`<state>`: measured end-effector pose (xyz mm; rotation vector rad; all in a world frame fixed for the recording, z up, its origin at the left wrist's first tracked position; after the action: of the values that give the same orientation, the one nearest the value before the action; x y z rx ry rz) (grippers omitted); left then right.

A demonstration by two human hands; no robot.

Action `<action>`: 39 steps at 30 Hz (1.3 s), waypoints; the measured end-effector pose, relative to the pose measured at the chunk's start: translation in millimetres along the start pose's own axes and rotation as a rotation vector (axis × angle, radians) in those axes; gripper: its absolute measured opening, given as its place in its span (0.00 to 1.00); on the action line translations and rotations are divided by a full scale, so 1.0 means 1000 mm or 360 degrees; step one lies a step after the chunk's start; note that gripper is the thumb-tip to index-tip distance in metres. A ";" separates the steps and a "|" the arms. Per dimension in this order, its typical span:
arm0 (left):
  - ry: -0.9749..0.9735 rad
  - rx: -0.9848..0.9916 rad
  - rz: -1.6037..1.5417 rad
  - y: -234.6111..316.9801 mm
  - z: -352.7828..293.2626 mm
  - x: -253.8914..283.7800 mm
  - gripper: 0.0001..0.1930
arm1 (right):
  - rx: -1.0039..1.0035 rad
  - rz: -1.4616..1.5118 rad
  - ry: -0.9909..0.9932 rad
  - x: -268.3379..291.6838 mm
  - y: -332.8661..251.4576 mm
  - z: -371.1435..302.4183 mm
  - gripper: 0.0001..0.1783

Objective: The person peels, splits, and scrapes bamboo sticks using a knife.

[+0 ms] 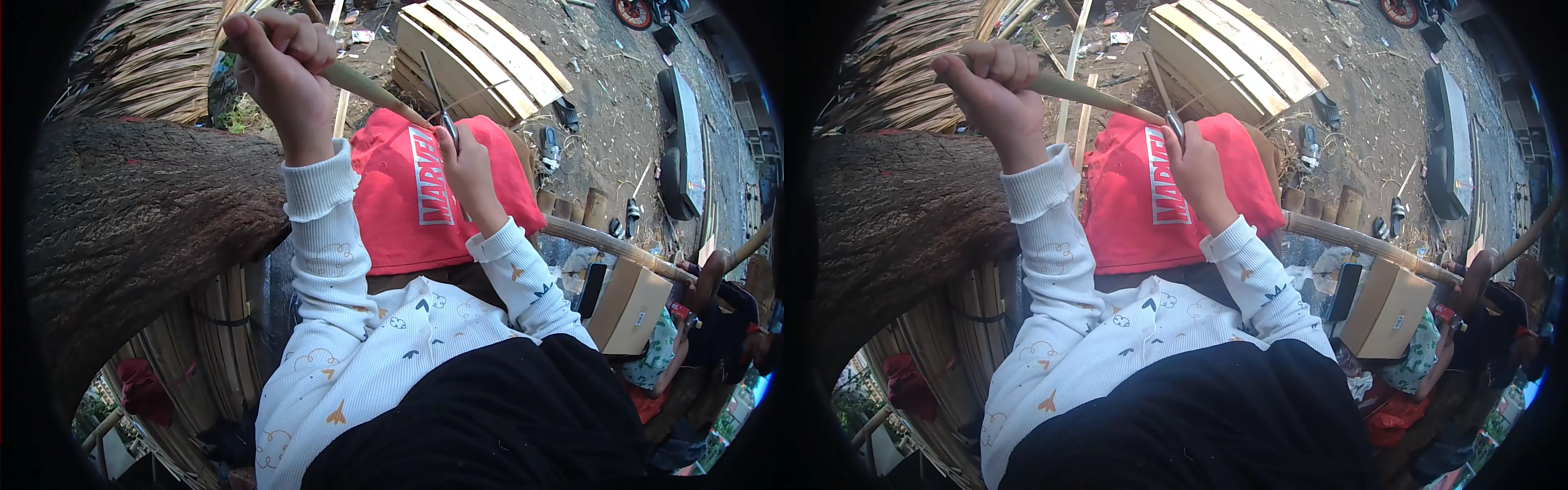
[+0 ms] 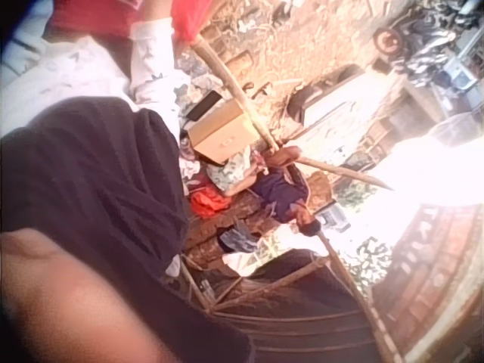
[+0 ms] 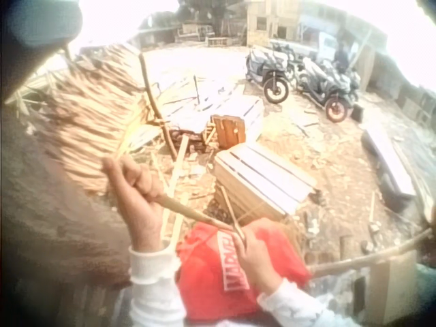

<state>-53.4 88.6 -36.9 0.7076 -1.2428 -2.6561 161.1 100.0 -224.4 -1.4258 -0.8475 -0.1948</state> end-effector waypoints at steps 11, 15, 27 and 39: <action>0.0032 0.0019 -0.0068 0.000 -0.001 0.000 0.32 | -0.1014 0.0730 -0.0777 -0.041 0.072 0.012 0.33; -0.0031 -0.0005 -0.0045 -0.002 0.001 -0.002 0.32 | -0.1261 0.1535 -0.1007 -0.042 0.077 0.015 0.33; 0.0029 -0.0024 0.0020 -0.002 0.004 0.004 0.32 | -0.0071 0.0141 -0.0091 0.004 0.010 0.014 0.28; 0.0096 -0.0026 0.0021 -0.002 0.004 0.004 0.32 | -0.0802 0.0035 -0.0695 -0.036 0.058 0.024 0.34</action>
<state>-58.9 91.2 -38.0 0.7679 -1.2055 -2.6108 161.4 119.5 -294.0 -1.9915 -1.1930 -0.0806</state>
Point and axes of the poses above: each hand's wrist, its own z-axis towards the middle knuckle, its own x-axis out of the back of the hand, y = z × x, the point moved 5 cm from there along z, towards the middle knuckle, and after that the axes turned 8 degrees about -y, right-handed, at the moved point
